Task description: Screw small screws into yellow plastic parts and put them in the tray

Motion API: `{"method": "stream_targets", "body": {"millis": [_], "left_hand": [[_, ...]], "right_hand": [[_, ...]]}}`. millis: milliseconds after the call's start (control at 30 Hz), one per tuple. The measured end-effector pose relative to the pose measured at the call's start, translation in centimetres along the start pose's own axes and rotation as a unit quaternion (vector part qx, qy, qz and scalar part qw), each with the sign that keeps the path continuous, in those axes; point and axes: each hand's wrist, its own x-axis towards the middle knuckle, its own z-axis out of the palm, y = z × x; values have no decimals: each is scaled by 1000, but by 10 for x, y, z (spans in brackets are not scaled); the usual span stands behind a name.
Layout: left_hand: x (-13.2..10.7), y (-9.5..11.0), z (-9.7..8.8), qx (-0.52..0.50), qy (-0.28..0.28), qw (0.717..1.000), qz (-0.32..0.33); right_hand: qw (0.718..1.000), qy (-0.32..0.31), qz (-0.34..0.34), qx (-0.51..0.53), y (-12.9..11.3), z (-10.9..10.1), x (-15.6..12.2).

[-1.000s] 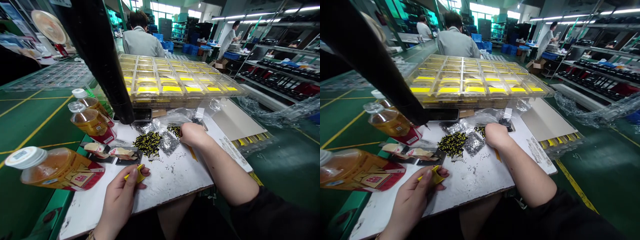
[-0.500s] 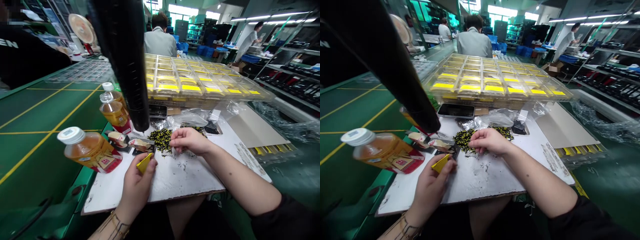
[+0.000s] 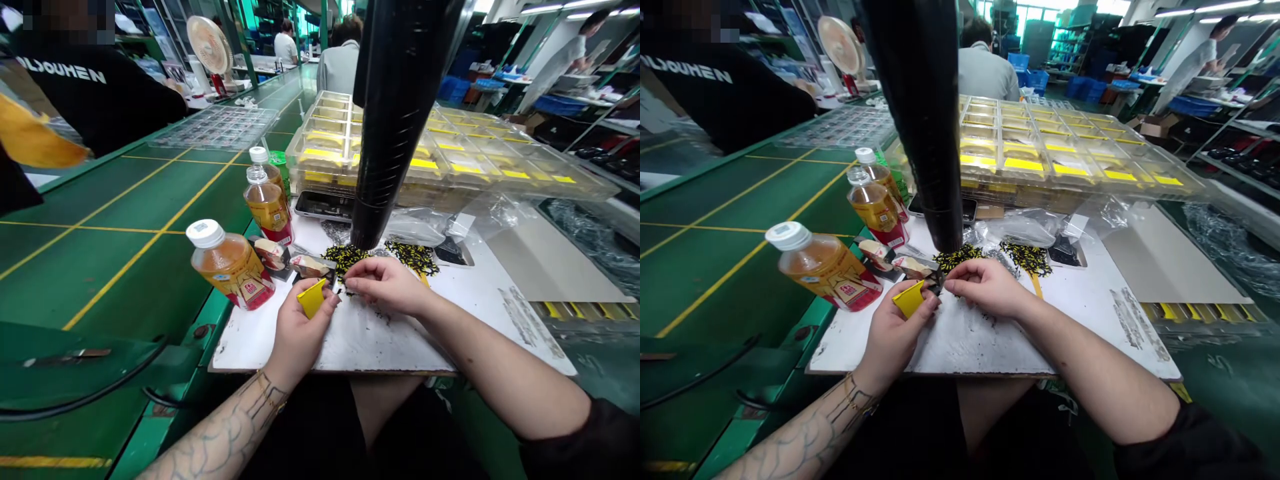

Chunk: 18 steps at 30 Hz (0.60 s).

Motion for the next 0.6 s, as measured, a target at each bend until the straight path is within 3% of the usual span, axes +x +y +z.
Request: {"method": "stream_targets", "body": {"millis": [200, 600], "left_hand": [[0, -5, 0, 76, -9, 994, 73], [-8, -2, -1, 217, -25, 966, 136]], "right_hand": [[999, -38, -7, -26, -3, 5, -1], [995, -81, 46, -25, 0, 4, 5]]}}
